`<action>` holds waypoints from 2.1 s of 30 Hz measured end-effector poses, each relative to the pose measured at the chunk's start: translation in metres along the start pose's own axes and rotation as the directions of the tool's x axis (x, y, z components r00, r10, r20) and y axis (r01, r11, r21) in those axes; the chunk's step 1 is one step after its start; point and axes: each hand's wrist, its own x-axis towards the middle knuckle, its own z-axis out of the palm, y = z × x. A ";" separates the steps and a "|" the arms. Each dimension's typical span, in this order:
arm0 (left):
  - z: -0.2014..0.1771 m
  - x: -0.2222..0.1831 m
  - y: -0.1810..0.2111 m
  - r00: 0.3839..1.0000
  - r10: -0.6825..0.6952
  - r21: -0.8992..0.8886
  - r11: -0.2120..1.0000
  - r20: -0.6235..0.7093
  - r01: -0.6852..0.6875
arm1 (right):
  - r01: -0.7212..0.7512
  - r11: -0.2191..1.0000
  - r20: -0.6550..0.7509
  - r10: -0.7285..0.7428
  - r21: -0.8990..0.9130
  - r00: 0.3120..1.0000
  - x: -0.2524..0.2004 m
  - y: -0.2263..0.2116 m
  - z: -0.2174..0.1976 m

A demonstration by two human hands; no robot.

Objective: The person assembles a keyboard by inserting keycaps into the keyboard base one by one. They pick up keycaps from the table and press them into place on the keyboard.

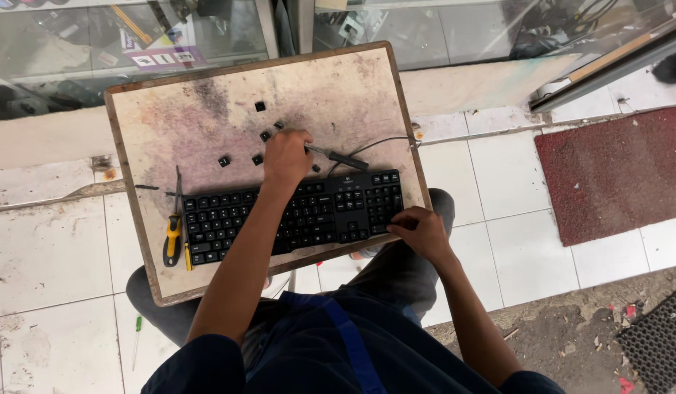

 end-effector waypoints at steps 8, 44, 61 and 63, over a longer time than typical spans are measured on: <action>-0.040 -0.012 0.019 0.996 0.084 -0.146 0.986 0.023 -0.080 | 0.001 0.995 0.035 -0.005 0.102 0.999 -0.013 -0.031 -0.018; -0.044 -0.147 0.139 0.969 -0.179 -0.867 0.494 -0.170 -0.061 | 0.476 0.864 0.085 -0.468 -0.164 0.880 -0.008 -0.065 -0.005; -0.022 -0.154 0.131 0.948 0.016 -0.721 0.645 -0.318 -0.252 | 0.323 0.922 0.273 -0.261 -0.213 0.926 0.032 -0.028 0.021; -0.020 -0.155 0.131 0.946 0.027 -0.702 0.664 -0.322 -0.258 | 0.295 0.927 0.211 -0.249 -0.230 0.945 0.028 -0.026 0.026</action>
